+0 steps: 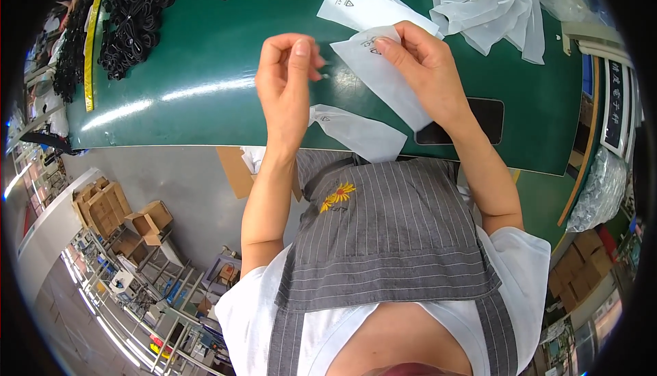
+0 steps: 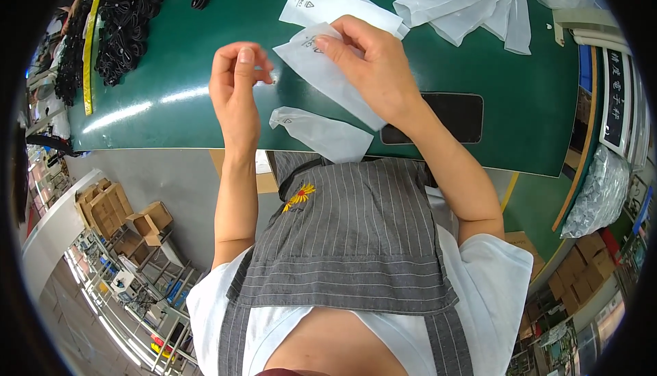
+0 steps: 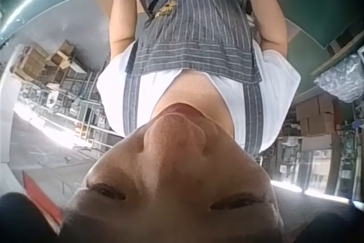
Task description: Sorting and checking small white plastic bags at a factory workbench.
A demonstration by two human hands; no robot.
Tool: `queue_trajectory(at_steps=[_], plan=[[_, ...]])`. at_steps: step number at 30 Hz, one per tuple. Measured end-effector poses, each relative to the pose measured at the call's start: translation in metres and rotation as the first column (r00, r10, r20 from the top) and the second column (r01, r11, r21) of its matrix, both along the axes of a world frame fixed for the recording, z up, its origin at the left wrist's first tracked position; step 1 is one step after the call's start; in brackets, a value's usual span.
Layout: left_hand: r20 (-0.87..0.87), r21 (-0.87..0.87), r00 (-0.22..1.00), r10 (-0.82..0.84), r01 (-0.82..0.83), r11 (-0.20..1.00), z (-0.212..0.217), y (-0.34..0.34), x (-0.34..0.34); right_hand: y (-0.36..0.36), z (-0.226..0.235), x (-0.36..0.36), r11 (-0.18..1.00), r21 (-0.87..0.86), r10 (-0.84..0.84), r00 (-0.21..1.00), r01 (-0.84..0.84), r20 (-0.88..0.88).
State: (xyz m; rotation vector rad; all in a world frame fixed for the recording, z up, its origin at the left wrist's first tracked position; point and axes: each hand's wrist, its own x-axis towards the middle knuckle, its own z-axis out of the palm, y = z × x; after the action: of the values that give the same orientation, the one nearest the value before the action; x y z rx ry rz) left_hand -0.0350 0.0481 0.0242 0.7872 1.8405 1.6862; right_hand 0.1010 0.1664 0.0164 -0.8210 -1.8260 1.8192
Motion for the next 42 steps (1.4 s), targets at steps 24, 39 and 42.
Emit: queue_trajectory(at_steps=[24,39,42], plan=[[0.078,-0.056,0.996,-0.05,0.055,0.997,0.005,0.034,0.005,0.01,-0.012,0.046,0.997,-0.007,0.078,0.991,-0.078,0.113],[-0.526,-0.535,0.645,-0.555,0.257,0.805,0.007,-0.041,-0.017,0.042,-0.027,0.014,0.596,0.803,-0.372,0.879,-0.021,0.299],[-0.474,-0.652,0.668,-0.574,0.172,0.738,0.004,-0.073,-0.001,0.009,-0.008,0.02,0.581,0.811,-0.343,0.924,0.07,0.167]])
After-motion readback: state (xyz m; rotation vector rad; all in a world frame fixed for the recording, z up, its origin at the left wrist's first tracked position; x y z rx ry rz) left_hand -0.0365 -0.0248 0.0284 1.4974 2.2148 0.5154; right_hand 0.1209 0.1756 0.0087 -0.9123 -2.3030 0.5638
